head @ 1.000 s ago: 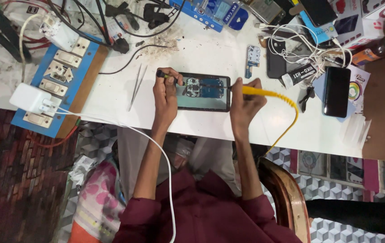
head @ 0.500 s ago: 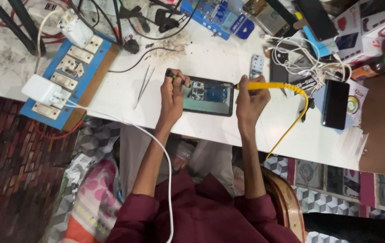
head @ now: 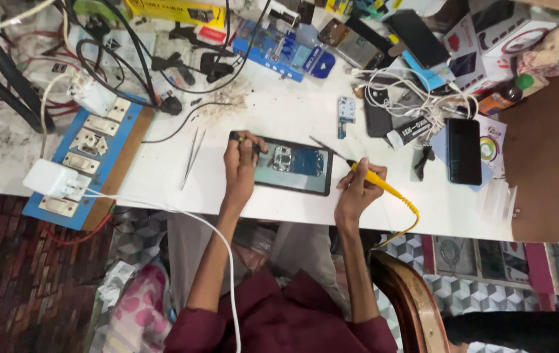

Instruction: The person uses a soldering iron and tweezers to work on the exposed circuit board of a disassembled tablet. They repeatedly apply heat to specific points on the board while holding the device steady, focusing on a small area throughout the clip.

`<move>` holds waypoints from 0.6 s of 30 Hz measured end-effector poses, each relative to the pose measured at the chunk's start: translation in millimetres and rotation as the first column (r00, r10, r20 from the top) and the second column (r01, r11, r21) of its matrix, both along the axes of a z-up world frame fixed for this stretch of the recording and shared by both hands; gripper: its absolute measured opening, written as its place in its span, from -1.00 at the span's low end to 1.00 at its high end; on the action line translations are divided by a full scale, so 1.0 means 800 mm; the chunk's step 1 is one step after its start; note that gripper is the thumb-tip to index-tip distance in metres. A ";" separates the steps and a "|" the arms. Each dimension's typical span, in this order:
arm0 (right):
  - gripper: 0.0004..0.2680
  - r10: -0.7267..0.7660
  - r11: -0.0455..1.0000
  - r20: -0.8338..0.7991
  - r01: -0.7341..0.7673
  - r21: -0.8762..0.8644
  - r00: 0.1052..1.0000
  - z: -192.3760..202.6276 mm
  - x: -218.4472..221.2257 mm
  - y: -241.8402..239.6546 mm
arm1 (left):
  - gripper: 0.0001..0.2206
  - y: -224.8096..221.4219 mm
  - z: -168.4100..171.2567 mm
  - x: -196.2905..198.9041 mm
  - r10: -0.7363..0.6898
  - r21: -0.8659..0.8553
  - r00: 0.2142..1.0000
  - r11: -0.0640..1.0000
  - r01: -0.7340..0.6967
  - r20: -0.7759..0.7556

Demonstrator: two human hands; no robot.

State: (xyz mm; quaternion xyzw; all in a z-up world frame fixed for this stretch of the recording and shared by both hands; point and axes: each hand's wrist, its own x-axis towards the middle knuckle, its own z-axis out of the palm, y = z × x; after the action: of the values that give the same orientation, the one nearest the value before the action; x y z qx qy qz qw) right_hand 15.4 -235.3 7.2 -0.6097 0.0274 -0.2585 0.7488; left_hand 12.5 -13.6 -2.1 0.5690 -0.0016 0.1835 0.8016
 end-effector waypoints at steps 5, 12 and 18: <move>-0.82 0.004 1.000 -0.001 -0.004 0.026 1.000 -0.017 0.000 -0.007 | -0.78 -0.016 0.075 -0.043 0.012 0.249 0.978 0.966 -0.065 0.208; -0.80 -0.078 0.987 -0.080 0.089 0.134 0.994 -0.020 0.017 -0.008 | -0.76 -0.081 0.202 -0.143 -0.329 0.753 0.726 0.535 -0.383 0.604; -0.81 0.002 0.996 -0.013 -0.001 0.092 1.000 -0.012 0.000 -0.007 | -0.79 -0.088 0.254 -0.197 -0.379 0.745 0.673 0.530 -0.405 0.635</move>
State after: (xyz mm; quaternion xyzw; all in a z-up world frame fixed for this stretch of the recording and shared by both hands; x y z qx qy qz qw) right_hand 15.1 -240.9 -2.4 -0.5762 0.0436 -0.2523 0.7762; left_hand -145.3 -83.8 201.2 0.7556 -0.4095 0.3783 0.3438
